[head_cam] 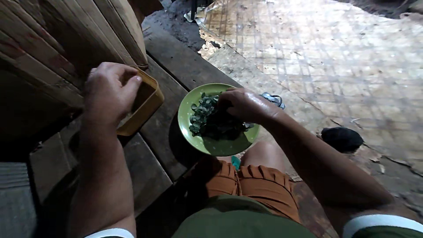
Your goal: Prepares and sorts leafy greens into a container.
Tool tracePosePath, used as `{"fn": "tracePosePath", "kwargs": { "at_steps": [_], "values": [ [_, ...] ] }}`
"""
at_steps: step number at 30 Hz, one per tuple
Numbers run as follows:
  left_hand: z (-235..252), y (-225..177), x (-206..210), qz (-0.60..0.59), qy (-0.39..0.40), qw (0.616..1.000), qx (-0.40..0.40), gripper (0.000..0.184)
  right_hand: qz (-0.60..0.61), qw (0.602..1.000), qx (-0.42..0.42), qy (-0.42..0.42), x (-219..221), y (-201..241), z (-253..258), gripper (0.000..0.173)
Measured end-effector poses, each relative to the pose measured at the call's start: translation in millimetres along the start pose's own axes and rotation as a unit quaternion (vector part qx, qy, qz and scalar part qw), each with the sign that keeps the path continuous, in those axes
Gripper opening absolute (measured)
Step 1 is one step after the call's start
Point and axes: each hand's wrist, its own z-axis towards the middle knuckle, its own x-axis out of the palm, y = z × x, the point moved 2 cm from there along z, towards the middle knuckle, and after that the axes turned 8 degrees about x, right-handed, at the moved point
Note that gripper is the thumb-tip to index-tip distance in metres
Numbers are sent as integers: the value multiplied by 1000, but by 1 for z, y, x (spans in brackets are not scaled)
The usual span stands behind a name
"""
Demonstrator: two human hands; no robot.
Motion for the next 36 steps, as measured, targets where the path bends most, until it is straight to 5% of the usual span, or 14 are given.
{"fn": "tracePosePath", "kwargs": {
  "at_steps": [6,12,18,26,30,36],
  "values": [
    [0,-32,34,-101,95,981,134,27,83,994,-47,-53,-29,-13,-7,16],
    [0,-49,58,-128,175,965,150,24,20,997,-74,-20,-45,15,-27,15],
    [-2,-55,60,-125,198,962,138,23,23,996,-84,-1,-41,12,-26,21],
    [-13,-71,80,-150,218,934,238,21,6,988,-132,-76,-37,0,-38,33],
    [-21,-87,91,-113,226,932,262,26,39,988,-124,-85,-31,-9,-47,29],
    [-17,-84,94,-87,189,944,255,11,38,995,-46,-81,-11,-28,-65,30]
  ]
}}
